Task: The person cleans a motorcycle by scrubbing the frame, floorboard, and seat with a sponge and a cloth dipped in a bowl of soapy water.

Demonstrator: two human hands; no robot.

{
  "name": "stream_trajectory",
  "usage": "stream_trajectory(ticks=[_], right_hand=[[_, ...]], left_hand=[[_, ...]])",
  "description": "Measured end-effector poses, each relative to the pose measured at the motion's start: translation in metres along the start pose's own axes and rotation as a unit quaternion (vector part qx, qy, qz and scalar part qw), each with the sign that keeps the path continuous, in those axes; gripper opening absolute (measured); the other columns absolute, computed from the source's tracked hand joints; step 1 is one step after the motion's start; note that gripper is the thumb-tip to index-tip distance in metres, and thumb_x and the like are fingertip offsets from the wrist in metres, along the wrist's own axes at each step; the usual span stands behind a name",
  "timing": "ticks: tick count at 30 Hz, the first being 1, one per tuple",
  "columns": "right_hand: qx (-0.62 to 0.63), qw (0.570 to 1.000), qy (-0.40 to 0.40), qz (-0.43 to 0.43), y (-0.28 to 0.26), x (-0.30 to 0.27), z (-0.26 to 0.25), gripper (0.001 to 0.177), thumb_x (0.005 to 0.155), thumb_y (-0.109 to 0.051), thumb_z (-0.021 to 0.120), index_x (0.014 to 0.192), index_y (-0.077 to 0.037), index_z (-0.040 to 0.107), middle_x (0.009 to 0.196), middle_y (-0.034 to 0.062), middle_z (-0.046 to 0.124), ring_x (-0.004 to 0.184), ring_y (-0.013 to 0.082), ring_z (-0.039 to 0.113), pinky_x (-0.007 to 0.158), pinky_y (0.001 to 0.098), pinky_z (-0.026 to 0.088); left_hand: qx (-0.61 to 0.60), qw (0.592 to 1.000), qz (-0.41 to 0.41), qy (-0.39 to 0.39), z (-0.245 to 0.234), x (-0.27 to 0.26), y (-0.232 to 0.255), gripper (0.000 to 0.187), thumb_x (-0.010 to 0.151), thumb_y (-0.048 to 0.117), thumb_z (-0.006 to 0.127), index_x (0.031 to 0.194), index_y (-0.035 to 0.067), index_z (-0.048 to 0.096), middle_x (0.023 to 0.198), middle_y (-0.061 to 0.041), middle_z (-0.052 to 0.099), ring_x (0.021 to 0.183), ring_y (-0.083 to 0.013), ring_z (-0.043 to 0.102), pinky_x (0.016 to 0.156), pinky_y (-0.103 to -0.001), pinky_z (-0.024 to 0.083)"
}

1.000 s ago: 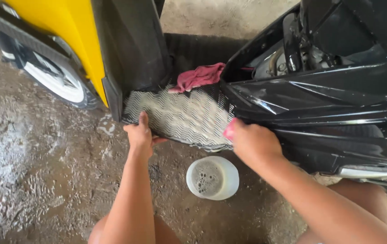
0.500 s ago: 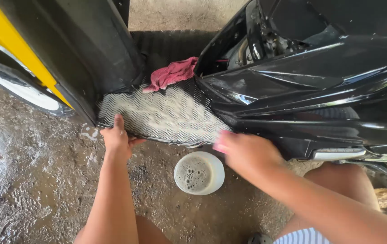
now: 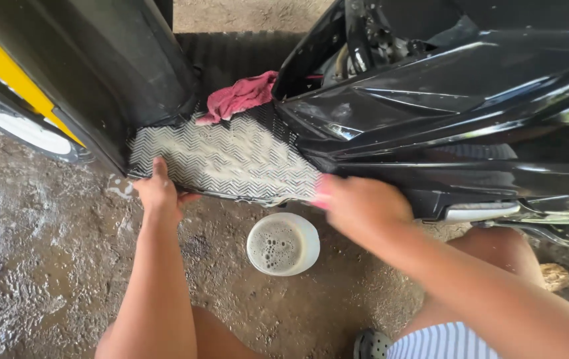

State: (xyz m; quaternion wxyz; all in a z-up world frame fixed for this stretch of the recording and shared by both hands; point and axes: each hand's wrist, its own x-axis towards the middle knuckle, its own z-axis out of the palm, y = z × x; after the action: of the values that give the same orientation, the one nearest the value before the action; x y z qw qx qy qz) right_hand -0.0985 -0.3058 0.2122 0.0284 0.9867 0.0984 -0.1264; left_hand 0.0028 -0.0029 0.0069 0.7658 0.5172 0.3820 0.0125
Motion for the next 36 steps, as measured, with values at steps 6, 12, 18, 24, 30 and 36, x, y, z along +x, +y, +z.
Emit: stream_trajectory(ticks=[6,12,18,24,30,36], right_hand=[[-0.027,0.999,-0.007,0.035,0.005,-0.012,0.003,0.015,0.092,-0.024,0.06,0.102,-0.014,0.065,0.079,0.0154,0.074,0.075,0.0343,0.076,0.066,0.0488,0.06],[0.012,0.998,0.059,-0.001,-0.022,0.058,0.026,0.011,0.094,-0.018,0.064,0.097,-0.009,0.07,0.087,0.0183,0.074,0.08,0.0378,0.074,0.071,0.0513,0.06],[-0.021,0.997,-0.028,0.063,0.006,-0.008,-0.004,0.023,0.087,-0.015,0.063,0.109,-0.009,0.063,0.084,0.0185,0.074,0.079,0.0354,0.076,0.07,0.0493,0.061],[0.012,0.994,0.092,-0.049,-0.028,0.077,0.043,0.02,0.092,-0.013,0.053,0.104,-0.008,0.068,0.089,0.0176,0.073,0.083,0.0369,0.074,0.068,0.0505,0.059],[0.013,1.0,0.007,-0.009,-0.015,0.026,-0.001,0.022,0.097,-0.032,0.057,0.104,-0.016,0.07,0.088,0.0157,0.073,0.083,0.038,0.073,0.07,0.0534,0.056],[-0.017,0.999,0.007,-0.046,-0.02,0.027,0.009,0.018,0.093,-0.027,0.06,0.104,-0.014,0.067,0.085,0.0143,0.074,0.081,0.0361,0.073,0.07,0.0523,0.056]], left_hand=[[0.057,0.995,0.017,0.085,0.01,-0.001,-0.003,0.076,0.101,0.047,0.055,0.149,0.006,0.013,0.143,-0.021,0.046,0.113,-0.0372,0.064,0.06,-0.046,0.064],[0.094,0.986,0.022,0.136,0.021,-0.018,-0.002,0.088,0.1,0.055,0.052,0.157,0.008,0.004,0.147,-0.019,0.047,0.115,-0.037,0.065,0.059,-0.046,0.063],[0.128,0.979,0.009,0.158,0.025,-0.031,0.007,0.083,0.101,0.057,0.048,0.158,0.01,0.009,0.141,-0.018,0.055,0.111,-0.0345,0.066,0.056,-0.043,0.064],[0.158,0.973,0.009,0.17,0.028,-0.038,0.013,0.084,0.102,0.058,0.043,0.156,0.004,0.008,0.134,-0.021,0.059,0.098,-0.0346,0.072,0.055,-0.038,0.065],[0.17,0.969,0.001,0.179,0.029,-0.042,0.013,0.078,0.103,0.056,0.043,0.152,0.001,0.018,0.133,-0.026,0.059,0.102,-0.0401,0.071,0.061,-0.042,0.064],[0.205,0.952,0.071,0.216,0.022,0.001,-0.014,0.081,0.105,0.057,0.043,0.148,-0.007,0.018,0.129,-0.033,0.06,0.117,-0.047,0.062,0.099,-0.052,0.05]])
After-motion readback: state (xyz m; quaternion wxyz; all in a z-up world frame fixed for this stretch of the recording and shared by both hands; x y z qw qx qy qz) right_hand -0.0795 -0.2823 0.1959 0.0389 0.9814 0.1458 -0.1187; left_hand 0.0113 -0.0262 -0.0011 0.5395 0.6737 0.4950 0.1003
